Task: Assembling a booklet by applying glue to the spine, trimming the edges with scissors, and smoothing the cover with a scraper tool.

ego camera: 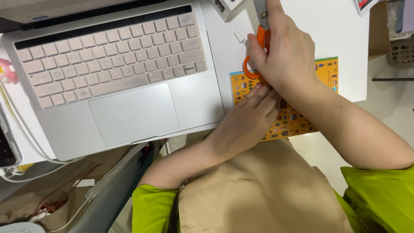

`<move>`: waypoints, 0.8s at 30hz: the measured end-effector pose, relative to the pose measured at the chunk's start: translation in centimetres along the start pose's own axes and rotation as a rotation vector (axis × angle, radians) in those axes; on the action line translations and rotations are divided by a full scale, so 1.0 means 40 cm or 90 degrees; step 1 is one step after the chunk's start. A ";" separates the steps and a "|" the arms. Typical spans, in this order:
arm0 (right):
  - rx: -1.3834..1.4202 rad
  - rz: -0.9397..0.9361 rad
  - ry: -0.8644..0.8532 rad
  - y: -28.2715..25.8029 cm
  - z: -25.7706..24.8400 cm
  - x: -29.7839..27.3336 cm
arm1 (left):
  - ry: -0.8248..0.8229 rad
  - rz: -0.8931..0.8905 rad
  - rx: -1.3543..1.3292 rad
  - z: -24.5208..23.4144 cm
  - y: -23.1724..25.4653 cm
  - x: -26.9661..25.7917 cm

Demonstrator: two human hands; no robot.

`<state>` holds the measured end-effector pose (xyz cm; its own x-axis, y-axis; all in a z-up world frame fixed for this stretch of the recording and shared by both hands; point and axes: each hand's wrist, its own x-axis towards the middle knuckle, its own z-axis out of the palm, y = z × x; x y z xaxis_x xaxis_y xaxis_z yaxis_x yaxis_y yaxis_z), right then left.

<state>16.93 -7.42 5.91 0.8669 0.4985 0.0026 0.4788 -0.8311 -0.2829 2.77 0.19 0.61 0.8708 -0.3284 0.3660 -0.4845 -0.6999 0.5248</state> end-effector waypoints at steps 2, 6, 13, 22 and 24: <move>0.011 0.013 -0.019 -0.007 -0.004 -0.003 | 0.092 0.073 0.087 0.018 -0.002 -0.011; 0.012 0.004 0.002 -0.015 0.006 -0.009 | 0.136 0.103 0.062 0.046 0.006 -0.021; 0.024 0.021 0.004 -0.039 0.015 -0.010 | 0.144 0.086 0.024 0.032 0.010 -0.013; 0.027 -0.008 0.022 -0.050 0.032 -0.005 | 0.144 0.087 0.014 0.046 0.005 -0.016; 0.036 -0.010 0.025 -0.052 0.033 -0.007 | 0.141 0.088 0.013 0.047 0.005 -0.019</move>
